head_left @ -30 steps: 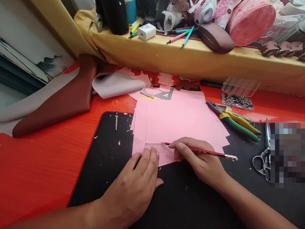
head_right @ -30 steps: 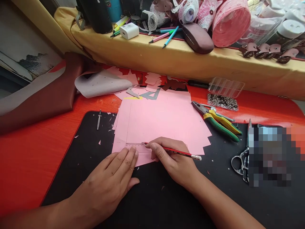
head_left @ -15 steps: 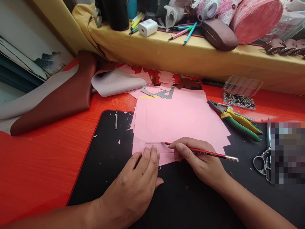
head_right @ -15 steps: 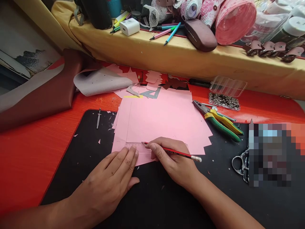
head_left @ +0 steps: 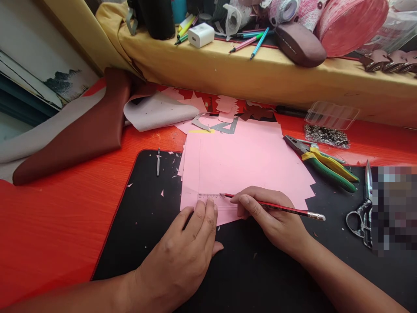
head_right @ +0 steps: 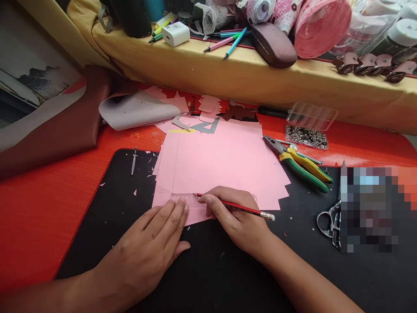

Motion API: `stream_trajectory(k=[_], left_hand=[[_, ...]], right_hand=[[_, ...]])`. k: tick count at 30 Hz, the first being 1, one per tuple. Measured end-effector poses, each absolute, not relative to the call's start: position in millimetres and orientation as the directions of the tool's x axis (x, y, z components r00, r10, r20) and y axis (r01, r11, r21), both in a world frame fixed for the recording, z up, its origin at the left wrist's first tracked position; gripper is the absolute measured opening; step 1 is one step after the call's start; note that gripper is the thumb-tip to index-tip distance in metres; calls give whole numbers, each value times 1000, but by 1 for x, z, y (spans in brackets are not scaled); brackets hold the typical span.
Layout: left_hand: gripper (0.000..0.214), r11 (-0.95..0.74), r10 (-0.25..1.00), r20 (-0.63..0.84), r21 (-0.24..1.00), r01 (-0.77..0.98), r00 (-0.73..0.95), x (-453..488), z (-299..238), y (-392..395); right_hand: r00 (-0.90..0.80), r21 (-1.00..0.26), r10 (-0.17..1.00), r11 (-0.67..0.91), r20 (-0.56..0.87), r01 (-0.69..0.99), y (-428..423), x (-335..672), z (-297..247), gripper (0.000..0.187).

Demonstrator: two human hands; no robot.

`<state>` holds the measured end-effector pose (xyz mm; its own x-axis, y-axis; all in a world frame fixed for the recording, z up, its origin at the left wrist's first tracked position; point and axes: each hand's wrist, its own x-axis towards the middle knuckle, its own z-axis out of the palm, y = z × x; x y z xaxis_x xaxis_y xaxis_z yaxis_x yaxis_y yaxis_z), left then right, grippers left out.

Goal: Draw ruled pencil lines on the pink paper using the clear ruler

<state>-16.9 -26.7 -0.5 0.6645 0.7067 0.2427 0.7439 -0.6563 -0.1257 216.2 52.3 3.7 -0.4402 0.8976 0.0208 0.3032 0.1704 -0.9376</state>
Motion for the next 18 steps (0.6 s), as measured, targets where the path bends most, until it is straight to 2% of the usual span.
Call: stream_trajectory(k=[18], left_hand=[[45,-655,711,232,-125,746,663,-16,0,-25]], right_hand=[[-424,-934,906,154,3,321,52,215,5,36]])
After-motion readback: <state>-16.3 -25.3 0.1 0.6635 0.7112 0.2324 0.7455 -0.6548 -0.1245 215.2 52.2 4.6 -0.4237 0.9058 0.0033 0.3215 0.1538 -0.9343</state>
